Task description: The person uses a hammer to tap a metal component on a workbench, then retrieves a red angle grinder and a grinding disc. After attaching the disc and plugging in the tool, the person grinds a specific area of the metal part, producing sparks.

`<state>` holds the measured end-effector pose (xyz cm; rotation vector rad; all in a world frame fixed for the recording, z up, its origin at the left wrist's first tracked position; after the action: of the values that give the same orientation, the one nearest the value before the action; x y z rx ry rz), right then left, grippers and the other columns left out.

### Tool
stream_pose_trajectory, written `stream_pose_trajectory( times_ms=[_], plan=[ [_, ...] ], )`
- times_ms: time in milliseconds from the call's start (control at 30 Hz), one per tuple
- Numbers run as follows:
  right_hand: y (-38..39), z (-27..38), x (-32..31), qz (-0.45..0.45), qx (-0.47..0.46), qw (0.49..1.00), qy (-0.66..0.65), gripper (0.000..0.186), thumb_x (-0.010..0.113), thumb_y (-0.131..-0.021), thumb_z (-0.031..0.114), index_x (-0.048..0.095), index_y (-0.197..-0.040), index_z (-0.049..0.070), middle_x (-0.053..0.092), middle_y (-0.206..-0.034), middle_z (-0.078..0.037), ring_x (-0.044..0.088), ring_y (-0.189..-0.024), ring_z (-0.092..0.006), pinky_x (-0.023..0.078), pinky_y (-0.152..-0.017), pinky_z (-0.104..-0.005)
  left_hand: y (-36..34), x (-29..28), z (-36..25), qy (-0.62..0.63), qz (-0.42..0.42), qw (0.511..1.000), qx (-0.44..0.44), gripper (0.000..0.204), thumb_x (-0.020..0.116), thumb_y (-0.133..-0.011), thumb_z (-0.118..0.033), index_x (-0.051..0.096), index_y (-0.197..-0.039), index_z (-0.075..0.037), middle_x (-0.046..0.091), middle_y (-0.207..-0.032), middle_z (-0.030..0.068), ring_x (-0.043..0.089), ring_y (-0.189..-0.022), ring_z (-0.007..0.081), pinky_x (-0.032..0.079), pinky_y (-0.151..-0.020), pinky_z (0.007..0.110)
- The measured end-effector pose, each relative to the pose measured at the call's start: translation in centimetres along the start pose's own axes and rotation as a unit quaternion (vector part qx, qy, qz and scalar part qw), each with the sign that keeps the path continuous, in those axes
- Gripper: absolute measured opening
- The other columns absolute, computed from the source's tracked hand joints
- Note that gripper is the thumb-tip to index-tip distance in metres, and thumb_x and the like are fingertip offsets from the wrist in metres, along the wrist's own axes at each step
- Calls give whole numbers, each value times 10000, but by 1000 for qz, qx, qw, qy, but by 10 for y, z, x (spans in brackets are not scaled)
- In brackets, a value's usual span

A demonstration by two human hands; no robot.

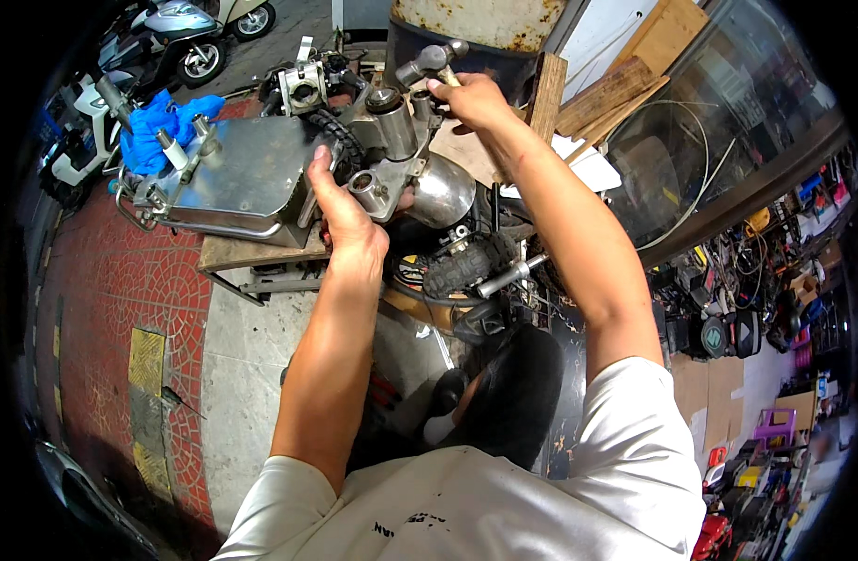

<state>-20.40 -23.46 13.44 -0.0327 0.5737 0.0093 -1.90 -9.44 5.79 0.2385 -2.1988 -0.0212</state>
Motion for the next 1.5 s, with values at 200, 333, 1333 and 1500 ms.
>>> stream_pose_trajectory(
  times_ms=[200,333,1333,1500],
  plan=[
    [27,92,-55,-22,-208,949,235,562,732,-948,510,738,-1137,-20,732,-838,-120,707,-792,-203,547,-751,-370,-4,6,9,19,29,999,-11,741,468,-921,-731,597,-1281,-97,746,-962,97,737,-769,243,542,-485,392],
    [48,169,-34,69,-263,925,266,435,621,-1033,426,731,-1045,6,692,-773,-118,672,-779,-253,508,-737,-409,-1,-6,-1,5,-16,1000,4,741,464,-922,-731,598,-1279,-97,743,-981,101,735,-765,248,540,-482,388],
    [42,160,-45,-12,-299,905,303,573,569,-1054,531,733,-1223,8,649,-744,-89,605,-678,-164,503,-666,-369,5,-3,-1,9,-32,999,-10,744,506,-887,-741,599,-1275,-113,743,-984,93,719,-782,240,517,-534,380],
    [64,139,-44,-32,-322,867,378,522,583,-1054,502,736,-1173,17,698,-803,-114,654,-740,-203,526,-707,-402,-2,-3,7,2,-11,1000,-10,742,491,-889,-751,615,-1254,-116,744,-991,86,728,-791,253,546,-537,384]
  ],
)
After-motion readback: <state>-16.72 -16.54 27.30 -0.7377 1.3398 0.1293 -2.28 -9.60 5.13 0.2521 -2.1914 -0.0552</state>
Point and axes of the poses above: each hand's wrist, its own y-axis away from the middle knuckle, its own x-axis out of the palm, z = x × y, the point moved 8 cm from there along -y, towards the middle knuckle
